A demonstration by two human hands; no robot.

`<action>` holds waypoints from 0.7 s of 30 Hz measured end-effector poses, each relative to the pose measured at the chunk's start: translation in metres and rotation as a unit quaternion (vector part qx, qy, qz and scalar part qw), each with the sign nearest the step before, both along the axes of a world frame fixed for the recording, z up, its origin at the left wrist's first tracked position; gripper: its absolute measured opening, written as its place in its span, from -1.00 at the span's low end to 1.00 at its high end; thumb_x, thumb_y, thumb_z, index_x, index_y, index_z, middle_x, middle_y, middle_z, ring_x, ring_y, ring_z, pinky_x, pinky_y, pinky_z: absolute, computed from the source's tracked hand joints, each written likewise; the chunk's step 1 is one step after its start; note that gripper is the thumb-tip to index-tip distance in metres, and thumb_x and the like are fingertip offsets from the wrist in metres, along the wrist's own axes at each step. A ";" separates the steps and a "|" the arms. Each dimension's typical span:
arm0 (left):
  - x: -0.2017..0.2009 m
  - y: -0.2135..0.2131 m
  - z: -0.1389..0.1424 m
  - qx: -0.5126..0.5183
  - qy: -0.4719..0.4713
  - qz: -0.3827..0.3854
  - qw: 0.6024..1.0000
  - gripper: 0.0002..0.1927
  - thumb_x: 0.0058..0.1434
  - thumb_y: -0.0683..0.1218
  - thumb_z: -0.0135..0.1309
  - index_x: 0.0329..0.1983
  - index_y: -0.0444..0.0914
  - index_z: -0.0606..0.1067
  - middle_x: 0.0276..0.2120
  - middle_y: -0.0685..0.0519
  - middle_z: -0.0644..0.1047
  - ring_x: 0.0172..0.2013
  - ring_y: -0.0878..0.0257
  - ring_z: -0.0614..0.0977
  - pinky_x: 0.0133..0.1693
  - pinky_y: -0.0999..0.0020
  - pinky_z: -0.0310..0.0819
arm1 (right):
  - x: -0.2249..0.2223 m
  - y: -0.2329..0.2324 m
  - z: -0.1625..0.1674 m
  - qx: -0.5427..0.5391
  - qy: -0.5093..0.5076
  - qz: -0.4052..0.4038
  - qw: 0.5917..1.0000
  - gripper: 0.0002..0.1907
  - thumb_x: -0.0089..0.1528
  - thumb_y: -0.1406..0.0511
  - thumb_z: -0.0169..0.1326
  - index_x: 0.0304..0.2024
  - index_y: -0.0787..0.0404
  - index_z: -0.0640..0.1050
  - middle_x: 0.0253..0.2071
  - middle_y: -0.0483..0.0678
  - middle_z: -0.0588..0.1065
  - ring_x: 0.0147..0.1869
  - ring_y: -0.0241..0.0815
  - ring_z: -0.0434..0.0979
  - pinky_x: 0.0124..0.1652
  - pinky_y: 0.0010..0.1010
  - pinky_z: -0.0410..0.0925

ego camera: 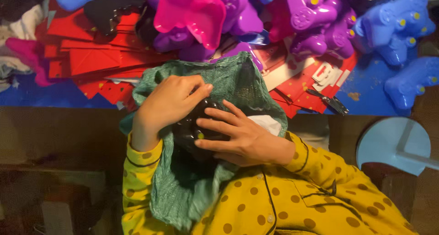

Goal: The person picks up small plastic containers from a table, turns them over to inspect them, and places them into a green bag. The person handles several purple and black containers one at a time.

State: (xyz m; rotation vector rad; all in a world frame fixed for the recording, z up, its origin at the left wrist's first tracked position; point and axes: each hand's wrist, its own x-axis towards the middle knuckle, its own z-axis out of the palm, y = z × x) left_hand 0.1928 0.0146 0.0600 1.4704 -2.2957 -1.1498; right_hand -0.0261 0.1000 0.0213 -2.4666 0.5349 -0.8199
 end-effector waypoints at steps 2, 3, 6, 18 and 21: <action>0.007 -0.005 -0.001 -0.008 0.027 0.001 1.000 -0.65 0.35 0.08 0.04 -0.34 -0.30 0.54 -0.56 -0.16 0.51 -0.52 -0.08 0.57 -0.48 0.07 0.35 | -0.003 -0.006 0.009 0.026 -0.016 0.024 0.999 -0.38 0.03 0.26 0.35 0.17 0.06 0.53 0.33 0.12 0.35 0.45 0.25 0.28 0.36 0.27 0.08; 0.011 -0.006 0.000 -0.013 0.039 0.000 0.999 -0.66 0.34 0.07 0.05 -0.33 -0.30 0.55 -0.56 -0.15 0.52 -0.53 -0.05 0.58 -0.49 0.09 0.36 | -0.008 -0.013 0.011 0.025 -0.025 0.022 0.999 -0.39 0.06 0.28 0.34 0.18 0.08 0.53 0.33 0.13 0.34 0.46 0.22 0.27 0.38 0.26 0.09; 0.017 -0.010 0.001 -0.094 0.134 0.050 0.985 -0.80 0.34 -0.04 0.09 -0.20 -0.27 0.57 -0.34 -0.03 0.63 -0.38 0.11 0.69 -0.35 0.20 0.50 | -0.019 -0.041 0.014 -0.023 -0.030 -0.081 0.996 -0.48 0.21 0.37 0.35 0.22 0.08 0.54 0.34 0.02 0.39 0.53 0.06 0.29 0.46 0.11 0.17; -0.023 -0.062 -0.045 -0.437 -0.156 0.120 0.878 -0.27 -0.02 -0.07 0.41 0.25 -0.11 0.42 0.30 -0.19 0.23 0.35 -0.27 0.16 0.27 -0.43 -0.09 | -0.010 -0.173 -0.010 -0.215 0.198 -0.303 0.907 -0.22 0.18 0.37 0.18 0.48 0.10 0.33 0.33 0.23 0.24 0.45 0.28 0.21 0.34 0.16 0.12; -0.013 -0.087 -0.058 -0.423 -0.154 0.136 0.882 -0.31 0.21 -0.17 0.32 0.41 -0.14 0.37 0.35 -0.14 0.26 0.40 -0.15 0.21 0.38 -0.39 -0.15 | -0.021 -0.187 -0.016 -0.183 0.178 -0.329 0.909 -0.28 0.17 0.41 0.10 0.42 0.07 0.38 0.26 0.17 0.32 0.36 0.23 0.28 0.28 0.08 0.18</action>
